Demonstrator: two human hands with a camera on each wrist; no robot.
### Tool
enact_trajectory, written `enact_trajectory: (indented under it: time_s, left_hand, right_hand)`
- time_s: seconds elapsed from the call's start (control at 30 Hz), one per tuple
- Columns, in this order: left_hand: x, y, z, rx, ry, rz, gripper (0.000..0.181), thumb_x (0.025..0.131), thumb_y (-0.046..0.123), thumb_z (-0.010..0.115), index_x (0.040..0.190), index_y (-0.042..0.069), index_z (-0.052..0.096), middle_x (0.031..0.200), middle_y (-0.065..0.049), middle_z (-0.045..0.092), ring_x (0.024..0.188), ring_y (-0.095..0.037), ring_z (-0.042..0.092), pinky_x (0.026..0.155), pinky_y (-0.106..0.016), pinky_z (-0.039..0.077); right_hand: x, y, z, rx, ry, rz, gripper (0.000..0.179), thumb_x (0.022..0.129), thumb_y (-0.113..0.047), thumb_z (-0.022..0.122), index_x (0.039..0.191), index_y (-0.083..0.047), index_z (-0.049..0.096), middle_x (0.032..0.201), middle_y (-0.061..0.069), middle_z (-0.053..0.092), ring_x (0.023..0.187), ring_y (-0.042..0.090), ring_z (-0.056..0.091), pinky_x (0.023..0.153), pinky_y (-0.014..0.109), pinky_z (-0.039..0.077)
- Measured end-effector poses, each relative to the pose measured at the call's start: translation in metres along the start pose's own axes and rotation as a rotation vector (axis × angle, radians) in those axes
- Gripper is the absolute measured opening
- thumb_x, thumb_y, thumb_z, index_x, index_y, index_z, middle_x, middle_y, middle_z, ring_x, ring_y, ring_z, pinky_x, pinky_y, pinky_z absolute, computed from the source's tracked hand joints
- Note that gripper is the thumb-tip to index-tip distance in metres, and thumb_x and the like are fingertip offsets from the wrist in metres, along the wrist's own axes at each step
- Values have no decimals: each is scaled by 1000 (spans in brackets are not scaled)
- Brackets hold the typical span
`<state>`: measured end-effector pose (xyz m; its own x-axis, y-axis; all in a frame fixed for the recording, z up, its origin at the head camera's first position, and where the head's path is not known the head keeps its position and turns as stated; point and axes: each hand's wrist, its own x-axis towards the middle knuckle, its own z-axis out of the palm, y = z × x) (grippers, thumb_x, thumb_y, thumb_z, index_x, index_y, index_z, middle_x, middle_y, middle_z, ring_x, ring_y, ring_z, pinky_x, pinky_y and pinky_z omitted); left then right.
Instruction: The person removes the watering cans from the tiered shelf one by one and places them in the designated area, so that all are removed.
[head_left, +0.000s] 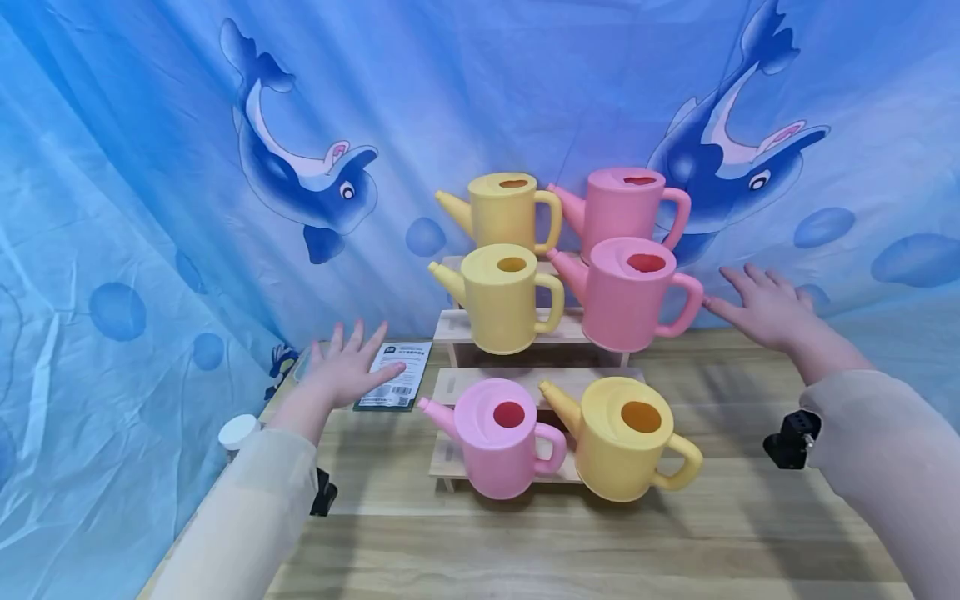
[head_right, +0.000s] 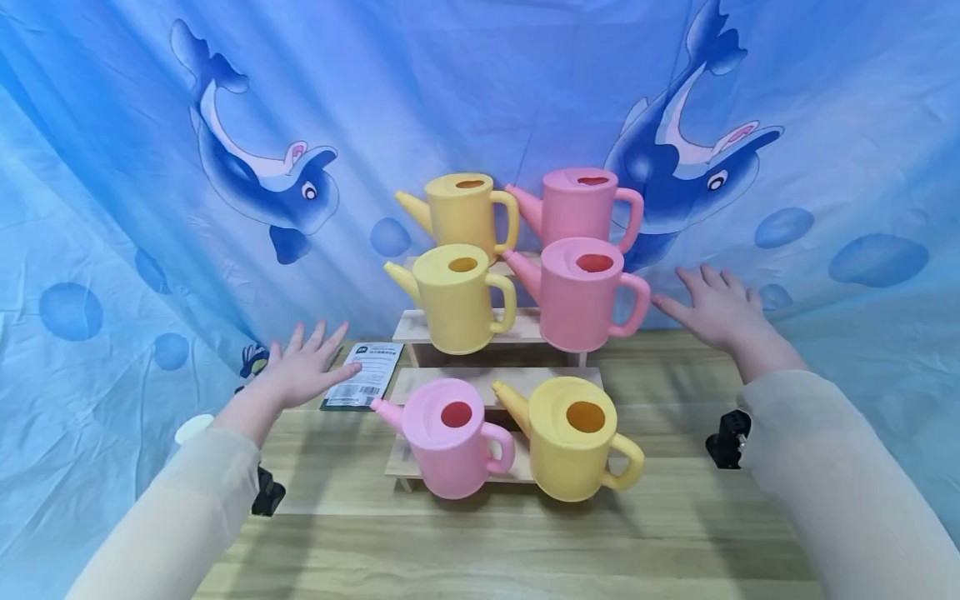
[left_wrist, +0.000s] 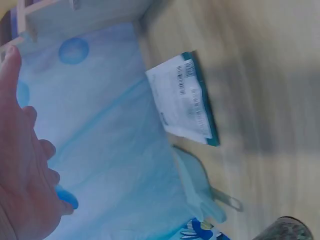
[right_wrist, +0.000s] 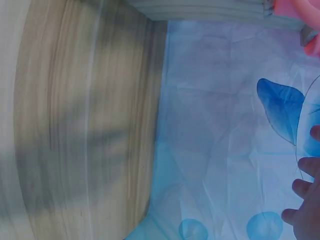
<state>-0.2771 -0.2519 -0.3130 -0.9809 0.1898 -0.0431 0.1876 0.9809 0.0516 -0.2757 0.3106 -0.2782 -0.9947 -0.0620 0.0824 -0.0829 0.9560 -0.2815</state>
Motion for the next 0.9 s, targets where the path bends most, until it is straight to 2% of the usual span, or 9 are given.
enact_trajectory:
  time_s: [0.13,0.23,0.37,0.5,0.77,0.9]
  left_hand:
    - [-5,0,19,-5,17,48,92,83,78,24,152,20,5,153,-22,-1,136,-46,-8,99,-68,-5]
    - [-9,1,34,-6,41,93,91,84,77,25,152,18,7,153,-21,2,137,-45,-3,102,-64,-1]
    - [-14,4,50,-38,67,153,88,87,71,33,152,16,10,153,-20,7,137,-45,4,104,-62,2]
    - [-23,7,64,-87,82,187,85,88,65,40,152,17,12,153,-18,13,136,-46,10,104,-63,5]
    - [-46,18,94,-168,48,271,80,88,60,48,149,15,24,150,-17,24,133,-47,23,101,-64,18]
    - [-50,23,102,-204,53,299,78,88,58,50,148,13,29,148,-16,30,130,-46,28,101,-62,20]
  right_hand:
    - [3,-5,-3,81,-12,-28,88,92,-63,32,148,1,8,144,39,8,125,63,2,89,77,5]
    - [5,-9,-5,136,-21,-50,87,93,-61,33,149,0,4,145,37,9,128,59,3,92,75,6]
    - [7,-14,-7,180,-22,-58,86,93,-59,32,149,0,2,146,35,10,130,56,8,94,72,9]
    - [8,-18,-8,208,-27,-62,86,94,-59,32,148,0,1,146,35,10,130,56,12,94,72,14]
    - [10,-24,-9,329,20,-47,85,93,-58,33,149,-1,5,147,33,12,129,55,16,91,72,22]
    - [11,-30,-11,383,27,-50,86,93,-59,35,149,-2,5,149,31,12,129,55,16,90,71,25]
